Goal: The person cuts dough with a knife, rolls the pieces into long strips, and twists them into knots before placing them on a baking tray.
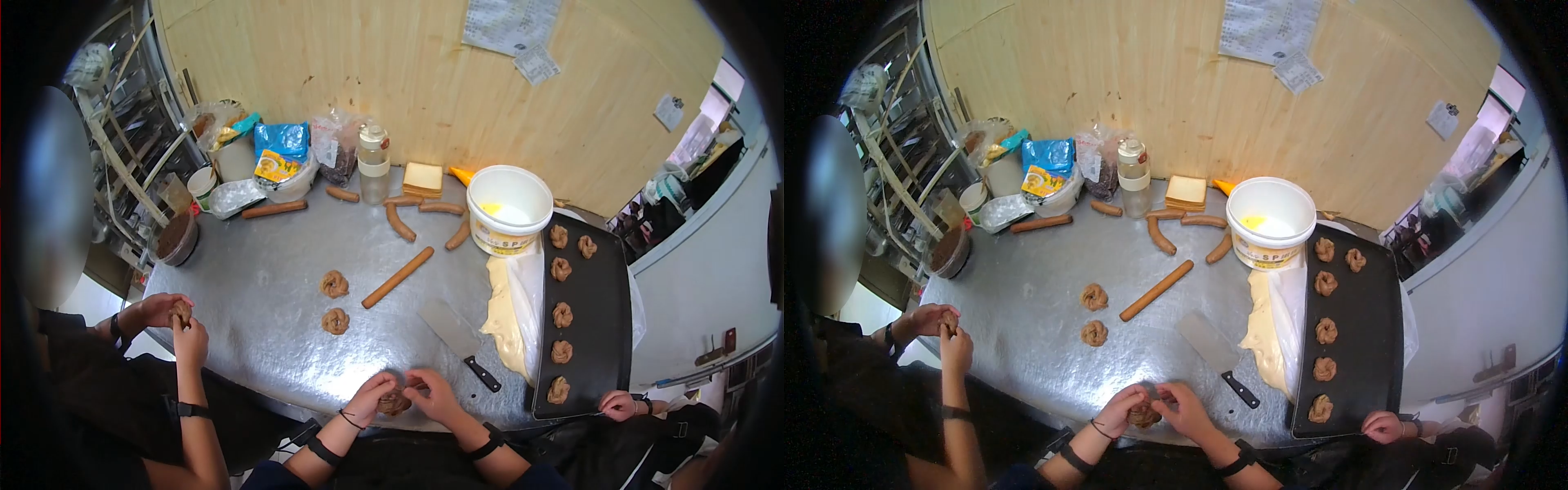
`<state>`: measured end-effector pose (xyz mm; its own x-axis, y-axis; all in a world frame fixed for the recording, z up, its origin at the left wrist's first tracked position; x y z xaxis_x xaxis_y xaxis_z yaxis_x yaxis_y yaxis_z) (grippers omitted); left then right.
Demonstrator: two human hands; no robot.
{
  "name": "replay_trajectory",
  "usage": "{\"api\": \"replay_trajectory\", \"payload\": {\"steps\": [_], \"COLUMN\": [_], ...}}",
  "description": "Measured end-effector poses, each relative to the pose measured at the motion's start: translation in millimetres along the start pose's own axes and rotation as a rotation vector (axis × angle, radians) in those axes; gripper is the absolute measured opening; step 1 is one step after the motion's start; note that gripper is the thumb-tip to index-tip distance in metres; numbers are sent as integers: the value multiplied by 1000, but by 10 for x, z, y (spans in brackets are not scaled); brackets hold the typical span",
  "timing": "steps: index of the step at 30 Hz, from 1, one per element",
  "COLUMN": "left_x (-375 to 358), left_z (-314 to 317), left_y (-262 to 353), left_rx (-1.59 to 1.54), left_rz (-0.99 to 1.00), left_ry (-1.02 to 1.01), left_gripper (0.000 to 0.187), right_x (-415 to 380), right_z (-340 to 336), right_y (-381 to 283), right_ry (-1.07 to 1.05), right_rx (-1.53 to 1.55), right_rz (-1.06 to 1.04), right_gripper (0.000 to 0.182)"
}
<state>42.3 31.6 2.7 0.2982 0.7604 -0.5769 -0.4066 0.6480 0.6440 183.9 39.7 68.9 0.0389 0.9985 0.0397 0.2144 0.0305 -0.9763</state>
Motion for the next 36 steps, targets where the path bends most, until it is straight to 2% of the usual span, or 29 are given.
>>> {"api": "replay_trajectory", "payload": {"steps": [1, 5, 9, 14, 16, 17, 19, 23, 26, 28, 29, 30, 34, 36], "left_x": [-18, -112, -163, -255, -276, -260, -249, -206, -265, -278, -241, -249, -277, -282], "left_z": [0, 87, 75, 102, 118, 93, 47, -101, -63, -106, -161, -158, -166, -152], "left_y": [5, 74, 103, 31, -13, -81, -170, -292, -252, -268, -309, -291, -304, -299], "left_rx": [-1, -45, -110, -124, -121, -93, -70, -24, 21, 51, 157, 263, 277, 195], "left_rz": [0, 22, 80, 31, -10, -52, -94, -64, -35, -20, 29, 76, 77, 102], "left_ry": [2, -44, -69, -51, -13, 4, 22, 81, 130, 175, 156, 138, 131, 140], "left_gripper": [11, 6, 6, 11, 13, 15, 16, 15, 16, 17, 18, 19, 20, 19], "right_x": [-13, -51, -73, -73, -82, -87, -127, -147, -161, -191, -199, -221, -290, -309], "right_z": [34, 76, 114, 113, 116, 124, 161, 178, 222, 289, 300, 332, 377, 341], "right_y": [-42, -264, -414, -345, -461, -444, -479, -425, -491, -457, -439, -419, -393, -380], "right_ry": [-70, -83, -54, -42, -10, -13, -32, -106, -194, -258, -262, -279, -285, -244], "right_rx": [-105, -204, -220, -218, -308, -307, -399, -375, -445, -595, -594, -622, -590, -543], "right_rz": [-42, -135, -151, -170, -334, -333, -466, -426, -370, -372, -373, -420, -568, -522], "right_gripper": [29, 36, 28, 16, 11, 11, 11, 13, 15, 15, 15, 15, 13, 14]}}
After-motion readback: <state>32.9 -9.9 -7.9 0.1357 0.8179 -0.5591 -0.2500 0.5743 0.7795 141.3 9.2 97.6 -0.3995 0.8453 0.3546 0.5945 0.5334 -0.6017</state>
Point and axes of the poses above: each hand's wrist, its own x-axis towards the middle knuckle, its own z-axis out of the palm, y = z × x, the point moved 8 cm from there along x, towards the middle knuckle, and after that the axes turned 10 degrees about y, right-handed, at the moved point
